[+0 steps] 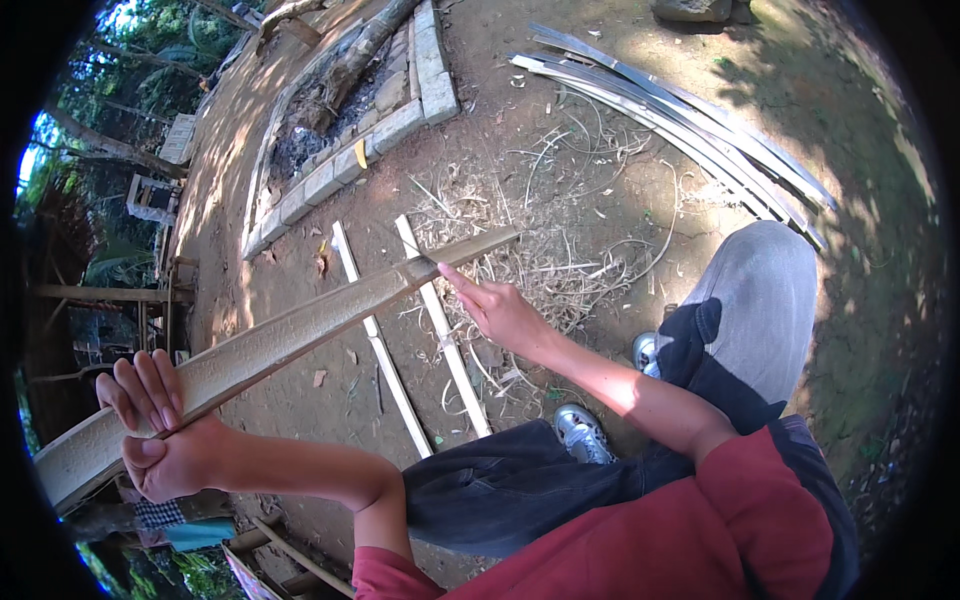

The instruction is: The person holds a long piece of bamboo and uses a knife to shave thin strips from the inner edge, repeatedly drawing the blade along the wood.

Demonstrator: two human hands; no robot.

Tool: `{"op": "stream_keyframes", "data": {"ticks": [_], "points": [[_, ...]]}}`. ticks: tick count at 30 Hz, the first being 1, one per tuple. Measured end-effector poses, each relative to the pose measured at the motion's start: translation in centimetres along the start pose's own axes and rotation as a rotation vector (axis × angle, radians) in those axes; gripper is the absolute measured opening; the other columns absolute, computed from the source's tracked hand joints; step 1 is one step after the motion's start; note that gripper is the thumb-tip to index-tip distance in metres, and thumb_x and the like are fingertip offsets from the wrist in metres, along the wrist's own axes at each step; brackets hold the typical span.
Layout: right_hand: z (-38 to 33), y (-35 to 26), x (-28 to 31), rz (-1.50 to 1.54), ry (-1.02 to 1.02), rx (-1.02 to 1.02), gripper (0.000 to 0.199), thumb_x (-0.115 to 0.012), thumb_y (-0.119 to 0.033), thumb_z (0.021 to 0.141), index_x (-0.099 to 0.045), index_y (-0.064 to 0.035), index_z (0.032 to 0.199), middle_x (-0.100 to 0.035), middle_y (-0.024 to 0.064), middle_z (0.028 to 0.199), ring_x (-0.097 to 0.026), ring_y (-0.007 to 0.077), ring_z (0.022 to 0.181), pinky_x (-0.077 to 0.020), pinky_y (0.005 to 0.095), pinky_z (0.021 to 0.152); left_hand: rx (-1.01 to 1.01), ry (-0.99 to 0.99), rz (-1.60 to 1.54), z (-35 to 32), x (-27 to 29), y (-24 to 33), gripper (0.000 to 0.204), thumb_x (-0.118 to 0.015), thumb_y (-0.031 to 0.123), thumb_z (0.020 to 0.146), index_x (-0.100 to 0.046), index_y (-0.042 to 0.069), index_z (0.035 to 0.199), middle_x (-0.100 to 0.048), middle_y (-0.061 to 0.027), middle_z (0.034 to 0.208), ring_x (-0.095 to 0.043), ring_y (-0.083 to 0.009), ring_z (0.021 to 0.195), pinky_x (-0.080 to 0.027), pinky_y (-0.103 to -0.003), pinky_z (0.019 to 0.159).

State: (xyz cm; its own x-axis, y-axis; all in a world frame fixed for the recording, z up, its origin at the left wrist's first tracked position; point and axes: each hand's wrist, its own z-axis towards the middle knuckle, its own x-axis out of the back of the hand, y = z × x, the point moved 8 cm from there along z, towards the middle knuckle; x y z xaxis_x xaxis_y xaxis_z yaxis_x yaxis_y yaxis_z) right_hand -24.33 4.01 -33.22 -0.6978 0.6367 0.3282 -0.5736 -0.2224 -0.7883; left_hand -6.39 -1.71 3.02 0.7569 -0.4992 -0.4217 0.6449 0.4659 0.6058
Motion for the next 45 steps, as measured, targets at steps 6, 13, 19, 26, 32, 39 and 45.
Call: {"op": "stream_keyframes", "data": {"ticks": [6,13,19,26,32,39,45], "points": [[-2.6,7.5,-1.7,-0.029,-0.245,-0.495,0.054,-0.051,-0.003,0.095,-0.039,-0.0135,0.147,-0.054,0.0071,0.052,-0.047,0.0124,0.041,-0.0402,0.0257,0.036,-0.002,-0.042,-0.036,-0.1,-0.4,0.4,0.03,-0.04,0.007,0.039,-0.029,0.011,0.066,-0.027,-0.0023,0.056,-0.022,-0.011,0.043,-0.022,-0.02,0.039],[-4.1,10.7,-0.5,-0.096,-0.191,-0.45,0.048,-0.05,-0.006,0.097,-0.043,-0.0109,0.144,-0.052,0.0034,0.051,-0.041,0.0118,0.037,-0.0378,0.0282,0.035,0.01,0.027,0.016,-0.1,-1.0,0.1,0.031,-0.04,0.008,0.038,-0.028,0.011,0.066,-0.026,-0.0025,0.055,-0.022,-0.0114,0.043,-0.022,-0.02,0.038],[-0.4,1.8,-0.4,-0.008,-0.072,-0.186,0.049,-0.051,-0.006,0.096,-0.042,-0.0102,0.144,-0.053,0.0066,0.052,-0.045,0.0147,0.039,-0.0386,0.0303,0.037,-0.022,0.011,0.021,0.7,0.5,0.1,0.03,-0.04,0.007,0.039,-0.029,0.01,0.067,-0.026,-0.0034,0.056,-0.022,-0.0115,0.044,-0.023,-0.021,0.04],[-3.1,9.0,-0.4,-0.093,-0.144,-0.394,0.051,-0.055,-0.004,0.093,-0.046,-0.0112,0.142,-0.062,0.0193,0.066,-0.058,0.0236,0.046,-0.0485,0.0382,0.047,0.01,-0.025,0.039,1.2,0.8,0.3,0.029,-0.041,0.008,0.039,-0.029,0.01,0.066,-0.027,-0.0036,0.056,-0.023,-0.0118,0.044,-0.023,-0.021,0.04],[-1.4,3.7,-0.7,-0.231,-0.152,-0.291,0.051,-0.054,-0.007,0.094,-0.042,-0.0085,0.144,-0.062,0.0206,0.08,-0.061,0.023,0.063,-0.0482,0.0368,0.052,0.016,-0.028,0.044,1.0,1.3,0.4,0.031,-0.04,0.009,0.037,-0.028,0.011,0.065,-0.027,-0.0052,0.057,-0.024,-0.0138,0.046,-0.026,-0.023,0.042],[-2.6,5.5,-2.3,-0.126,-0.153,-0.285,0.051,-0.049,-0.002,0.095,-0.04,-0.0078,0.145,-0.056,0.0099,0.065,-0.048,0.0168,0.045,-0.0424,0.0298,0.036,-0.005,-0.023,0.032,0.8,0.9,0.2,0.032,-0.04,0.008,0.035,-0.028,0.011,0.065,-0.027,-0.0043,0.055,-0.024,-0.0136,0.044,-0.024,-0.022,0.039],[-4.4,11.1,-1.4,-0.296,-0.253,-0.355,0.055,-0.054,-0.006,0.095,-0.04,-0.0146,0.147,-0.058,0.0093,0.066,-0.055,0.017,0.049,-0.0455,0.0334,0.04,0.041,0.008,0.073,1.1,0.7,0.5,0.032,-0.04,0.009,0.035,-0.028,0.01,0.065,-0.027,-0.0051,0.055,-0.023,-0.014,0.044,-0.025,-0.021,0.04]]}}
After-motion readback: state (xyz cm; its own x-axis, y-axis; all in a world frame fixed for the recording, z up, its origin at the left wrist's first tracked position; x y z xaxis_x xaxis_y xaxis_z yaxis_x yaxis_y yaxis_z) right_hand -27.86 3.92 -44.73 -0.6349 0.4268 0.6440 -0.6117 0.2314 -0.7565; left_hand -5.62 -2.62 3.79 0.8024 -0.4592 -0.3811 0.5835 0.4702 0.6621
